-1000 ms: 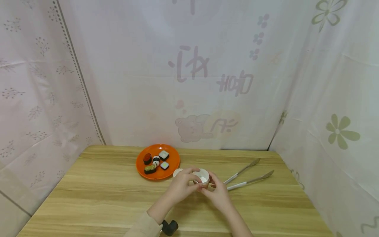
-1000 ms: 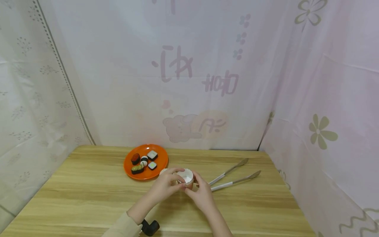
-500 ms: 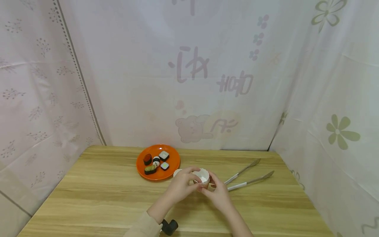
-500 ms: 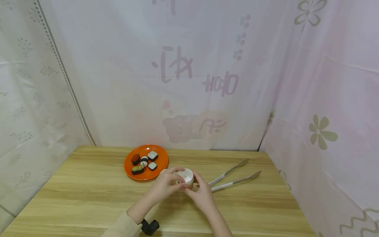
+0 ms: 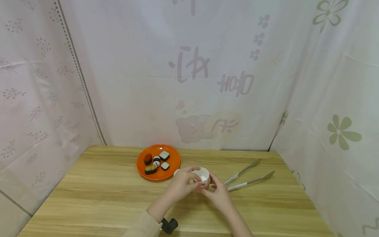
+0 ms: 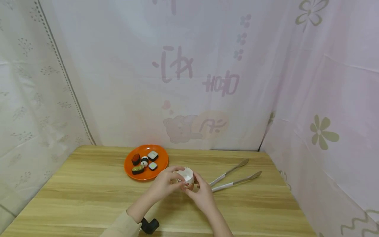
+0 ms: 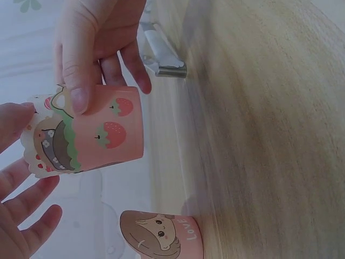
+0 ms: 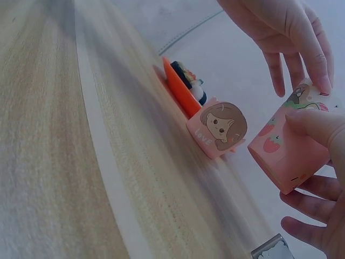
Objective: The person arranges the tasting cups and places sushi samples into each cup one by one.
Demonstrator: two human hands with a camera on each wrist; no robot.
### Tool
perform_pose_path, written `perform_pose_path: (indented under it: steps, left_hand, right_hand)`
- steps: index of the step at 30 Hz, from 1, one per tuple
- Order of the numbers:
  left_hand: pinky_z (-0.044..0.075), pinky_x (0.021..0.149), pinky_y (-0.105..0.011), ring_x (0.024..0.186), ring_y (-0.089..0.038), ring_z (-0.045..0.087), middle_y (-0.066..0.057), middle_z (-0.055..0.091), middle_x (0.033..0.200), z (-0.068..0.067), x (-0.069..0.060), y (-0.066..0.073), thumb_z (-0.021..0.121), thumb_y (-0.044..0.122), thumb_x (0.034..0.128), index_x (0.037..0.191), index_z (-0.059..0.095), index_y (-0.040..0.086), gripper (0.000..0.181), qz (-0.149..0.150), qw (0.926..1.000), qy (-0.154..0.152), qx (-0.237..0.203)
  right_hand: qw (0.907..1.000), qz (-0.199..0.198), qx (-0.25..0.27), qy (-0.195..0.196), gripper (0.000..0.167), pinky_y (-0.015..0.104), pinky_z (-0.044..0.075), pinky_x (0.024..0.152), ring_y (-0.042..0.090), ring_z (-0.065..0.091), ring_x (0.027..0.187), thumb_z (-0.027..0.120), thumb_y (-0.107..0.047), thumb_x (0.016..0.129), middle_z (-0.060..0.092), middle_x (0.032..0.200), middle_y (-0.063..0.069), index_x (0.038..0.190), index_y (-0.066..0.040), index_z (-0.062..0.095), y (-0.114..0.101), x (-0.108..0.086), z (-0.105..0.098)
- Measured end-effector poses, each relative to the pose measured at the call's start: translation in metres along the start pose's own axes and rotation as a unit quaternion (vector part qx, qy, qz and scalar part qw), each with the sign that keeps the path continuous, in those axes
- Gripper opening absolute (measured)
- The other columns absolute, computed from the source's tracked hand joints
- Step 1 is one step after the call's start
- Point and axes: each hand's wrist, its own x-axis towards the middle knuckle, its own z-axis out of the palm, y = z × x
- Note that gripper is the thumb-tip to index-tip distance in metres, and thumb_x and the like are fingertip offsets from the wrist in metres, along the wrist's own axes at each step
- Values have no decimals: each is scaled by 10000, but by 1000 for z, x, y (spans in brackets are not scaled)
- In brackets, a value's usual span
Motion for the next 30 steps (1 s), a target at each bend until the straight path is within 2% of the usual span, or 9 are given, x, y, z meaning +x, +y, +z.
perform_pose_path:
  steps: [5, 12, 19, 26, 30]
  left_hand:
    - [482, 948, -377, 1138, -217, 563, -21, 610, 1236, -1, 1, 0, 740, 244, 861, 824, 758, 169, 86, -73, 9999, -24, -85]
    - [522, 843, -267, 1123, -216, 568, -26, 614, 1225, -3, 4, 0, 736, 229, 864, 834, 762, 147, 91, -1, 10000, 31, -39]
    - [522, 870, -313, 1108, -226, 578, -41, 622, 1202, -6, 8, 0, 741, 215, 860, 825, 754, 138, 86, 88, 9999, 96, -73]
    - [517, 886, -343, 1104, -230, 582, -54, 631, 1195, -9, 10, 1, 750, 197, 851, 829, 756, 135, 66, 109, 9996, 197, -169]
    - [518, 884, -356, 1101, -228, 580, -39, 631, 1189, -11, 11, 0, 748, 194, 853, 831, 755, 145, 54, -19, 9994, 264, -211]
  right_hand:
    - [9999, 117, 68, -27, 713, 472, 474, 881, 159, 589, 985, 844, -233, 735, 658, 1061, -37, 1354, -84, 524, -1, -1, -1]
    - [9997, 159, 146, -77, 715, 492, 465, 878, 169, 592, 1008, 843, -257, 736, 658, 1113, -23, 1358, -108, 523, 1, -3, -2]
    - [9998, 142, 125, -104, 723, 474, 461, 872, 160, 581, 1022, 831, -304, 746, 652, 1136, 1, 1360, -92, 513, 3, -4, -5]
    - [9994, 200, 290, -73, 728, 505, 463, 894, 201, 593, 1032, 848, -221, 727, 651, 1152, 31, 1361, -97, 514, 3, -5, -5]
    - [9993, 193, 314, -66, 709, 513, 467, 889, 206, 593, 1022, 849, -205, 725, 658, 1126, 19, 1352, -127, 526, 5, -4, -5]
